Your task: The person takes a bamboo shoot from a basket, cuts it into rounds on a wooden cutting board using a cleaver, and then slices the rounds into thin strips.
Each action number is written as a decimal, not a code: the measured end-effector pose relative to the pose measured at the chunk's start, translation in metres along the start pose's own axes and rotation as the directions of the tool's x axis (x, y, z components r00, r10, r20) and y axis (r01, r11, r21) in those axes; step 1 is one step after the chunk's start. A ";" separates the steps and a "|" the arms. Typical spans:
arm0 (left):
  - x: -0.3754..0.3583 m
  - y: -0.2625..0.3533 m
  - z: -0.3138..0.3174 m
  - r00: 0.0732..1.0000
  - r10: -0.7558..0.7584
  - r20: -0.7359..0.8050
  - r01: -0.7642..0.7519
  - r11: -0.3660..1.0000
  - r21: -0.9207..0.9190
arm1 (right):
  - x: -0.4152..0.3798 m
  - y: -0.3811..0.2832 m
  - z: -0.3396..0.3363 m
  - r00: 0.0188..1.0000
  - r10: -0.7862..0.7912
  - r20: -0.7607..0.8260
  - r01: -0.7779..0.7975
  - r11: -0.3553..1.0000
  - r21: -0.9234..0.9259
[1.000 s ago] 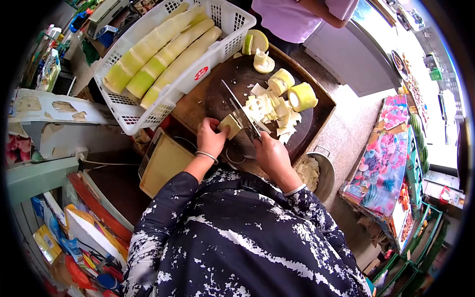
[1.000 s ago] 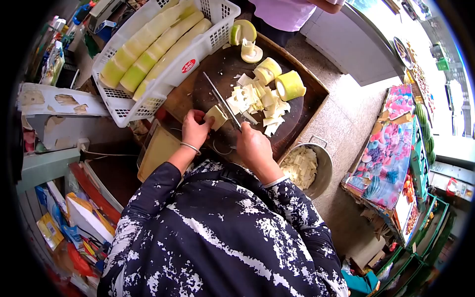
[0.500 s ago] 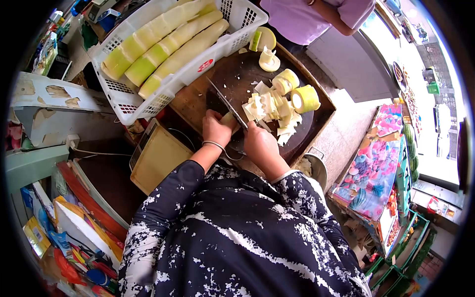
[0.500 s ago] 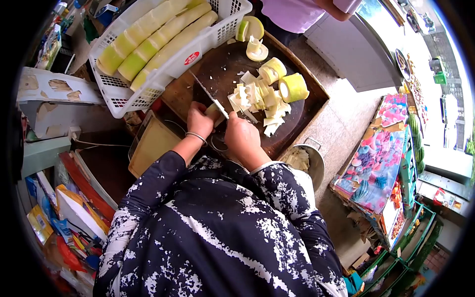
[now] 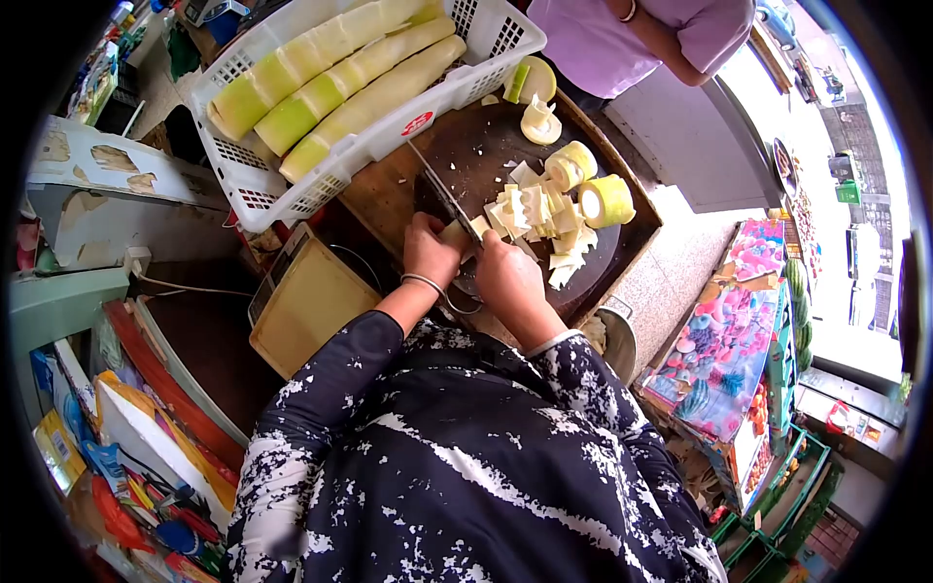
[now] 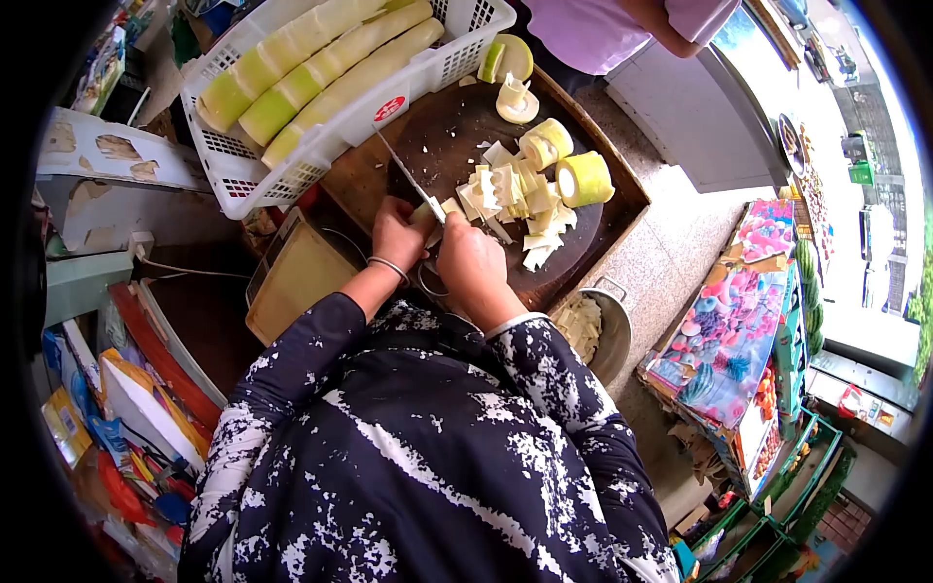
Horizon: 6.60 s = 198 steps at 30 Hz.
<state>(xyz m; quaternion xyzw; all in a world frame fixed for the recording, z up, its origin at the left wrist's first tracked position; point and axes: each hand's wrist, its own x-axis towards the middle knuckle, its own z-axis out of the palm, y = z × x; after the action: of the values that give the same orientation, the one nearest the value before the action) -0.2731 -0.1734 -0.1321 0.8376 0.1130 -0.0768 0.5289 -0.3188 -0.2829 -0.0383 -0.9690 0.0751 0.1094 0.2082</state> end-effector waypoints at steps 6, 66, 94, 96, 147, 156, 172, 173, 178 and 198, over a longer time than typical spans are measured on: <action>-0.009 0.011 -0.007 0.995 -0.074 0.073 0.083 0.989 -0.119 | -0.006 0.003 0.007 0.999 0.043 0.009 -0.043 0.998 0.038; -0.010 0.027 -0.023 0.897 -0.251 0.364 0.293 0.954 -0.063 | -0.011 0.019 -0.013 0.999 0.030 0.034 -0.034 0.992 0.123; -0.004 0.007 -0.023 0.857 -0.159 0.490 0.317 0.912 -0.259 | -0.014 0.020 -0.010 1.000 -0.005 0.013 0.003 0.988 0.155; -0.005 0.009 -0.024 0.860 -0.163 0.484 0.313 0.916 -0.250 | -0.011 0.020 -0.008 1.000 -0.019 0.013 0.017 0.988 0.151; 0.020 0.049 -0.066 0.991 -0.041 0.127 0.074 0.959 -0.273 | -0.030 0.034 -0.018 0.987 0.115 -0.110 -0.049 0.875 0.482; 0.056 0.165 0.003 0.783 0.335 0.523 -0.415 0.909 0.039 | -0.037 0.044 0.023 1.000 0.010 0.028 -0.023 0.873 0.487; 0.079 0.174 0.127 0.752 0.184 0.633 -0.572 0.659 0.488 | -0.040 0.069 0.019 0.990 0.137 0.016 -0.124 0.839 0.529; 0.080 0.176 0.122 0.718 0.174 0.674 -0.577 0.690 0.436 | -0.040 0.068 0.019 0.991 0.133 0.017 -0.122 0.840 0.529; 0.110 0.152 0.106 0.775 0.279 0.567 -0.408 0.906 0.112 | -0.039 0.071 0.020 0.992 0.124 0.005 -0.107 0.831 0.546; -0.006 -0.006 -0.052 0.865 0.494 0.087 -0.488 0.869 -0.086 | -0.039 0.032 -0.033 0.980 0.060 -0.189 0.012 0.933 0.360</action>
<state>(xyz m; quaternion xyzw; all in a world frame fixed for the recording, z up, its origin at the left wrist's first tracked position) -0.2797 -0.1246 -0.1134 0.8170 -0.1297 0.0196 0.5615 -0.3568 -0.3220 -0.0117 -0.9197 0.1261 0.0001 0.3720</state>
